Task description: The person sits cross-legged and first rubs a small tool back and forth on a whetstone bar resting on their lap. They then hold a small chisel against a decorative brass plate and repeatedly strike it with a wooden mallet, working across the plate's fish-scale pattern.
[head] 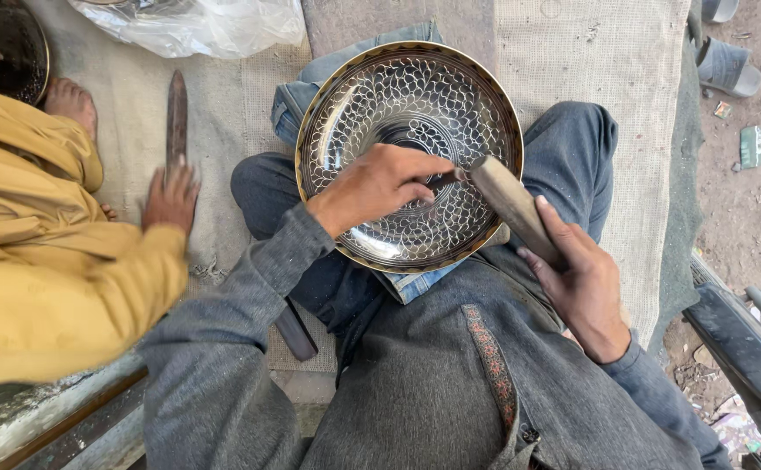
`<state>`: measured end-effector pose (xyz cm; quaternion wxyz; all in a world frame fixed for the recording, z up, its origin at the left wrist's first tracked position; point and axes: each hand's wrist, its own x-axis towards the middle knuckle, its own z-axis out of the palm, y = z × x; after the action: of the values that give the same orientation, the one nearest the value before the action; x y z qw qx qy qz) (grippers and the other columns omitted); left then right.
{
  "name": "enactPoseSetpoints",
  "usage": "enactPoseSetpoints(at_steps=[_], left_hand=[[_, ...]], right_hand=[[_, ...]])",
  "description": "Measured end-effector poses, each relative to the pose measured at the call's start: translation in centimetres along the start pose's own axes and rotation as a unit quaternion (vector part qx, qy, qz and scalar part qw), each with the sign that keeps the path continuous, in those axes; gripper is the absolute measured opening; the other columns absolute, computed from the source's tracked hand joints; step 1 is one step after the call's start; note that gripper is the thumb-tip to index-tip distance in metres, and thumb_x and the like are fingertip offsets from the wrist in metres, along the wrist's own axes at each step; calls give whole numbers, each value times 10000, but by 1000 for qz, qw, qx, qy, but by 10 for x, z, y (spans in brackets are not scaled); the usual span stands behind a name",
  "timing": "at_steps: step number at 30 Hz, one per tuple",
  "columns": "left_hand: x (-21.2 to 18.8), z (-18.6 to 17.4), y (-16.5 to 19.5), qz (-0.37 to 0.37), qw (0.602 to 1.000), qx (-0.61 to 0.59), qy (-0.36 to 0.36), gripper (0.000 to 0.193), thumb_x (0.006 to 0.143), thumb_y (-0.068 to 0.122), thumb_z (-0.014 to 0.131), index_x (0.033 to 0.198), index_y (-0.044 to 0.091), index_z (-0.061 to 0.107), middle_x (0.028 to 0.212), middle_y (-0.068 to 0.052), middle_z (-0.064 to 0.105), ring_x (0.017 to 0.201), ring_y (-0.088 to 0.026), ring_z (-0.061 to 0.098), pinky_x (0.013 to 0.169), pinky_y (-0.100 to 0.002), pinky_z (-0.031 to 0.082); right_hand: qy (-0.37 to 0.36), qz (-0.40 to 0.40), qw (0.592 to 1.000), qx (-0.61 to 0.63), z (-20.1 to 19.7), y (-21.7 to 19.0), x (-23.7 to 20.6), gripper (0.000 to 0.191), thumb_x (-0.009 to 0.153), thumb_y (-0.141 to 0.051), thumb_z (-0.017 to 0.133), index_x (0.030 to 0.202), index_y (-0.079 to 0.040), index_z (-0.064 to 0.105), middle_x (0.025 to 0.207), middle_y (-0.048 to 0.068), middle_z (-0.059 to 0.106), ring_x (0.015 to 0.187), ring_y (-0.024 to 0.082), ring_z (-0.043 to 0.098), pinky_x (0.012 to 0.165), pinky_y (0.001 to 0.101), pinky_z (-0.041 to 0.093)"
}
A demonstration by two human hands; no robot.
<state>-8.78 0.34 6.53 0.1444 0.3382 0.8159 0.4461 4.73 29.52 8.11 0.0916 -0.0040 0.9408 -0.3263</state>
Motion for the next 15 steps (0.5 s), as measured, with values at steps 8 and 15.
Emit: enactPoseSetpoints(at_steps=[8, 15], left_hand=[[-66, -4, -22, -41, 944, -12, 328, 321, 986, 214, 750, 1263, 72, 672, 1008, -49, 765, 888, -145, 768, 755, -277, 662], [-85, 75, 14, -107, 892, -111, 425, 300, 996, 221, 734, 1247, 66, 680, 945, -43, 764, 802, -115, 750, 702, -256, 640]], right_hand=[[74, -75, 974, 202, 14, -2, 12, 794, 902, -86, 794, 1596, -24, 415, 1473, 242, 612, 1317, 286, 622, 1119, 378, 496], [68, -127, 974, 172, 13, -7, 81, 736, 837, -17, 750, 1527, -22, 495, 1338, 198, 694, 1178, 266, 710, 1060, 348, 570]])
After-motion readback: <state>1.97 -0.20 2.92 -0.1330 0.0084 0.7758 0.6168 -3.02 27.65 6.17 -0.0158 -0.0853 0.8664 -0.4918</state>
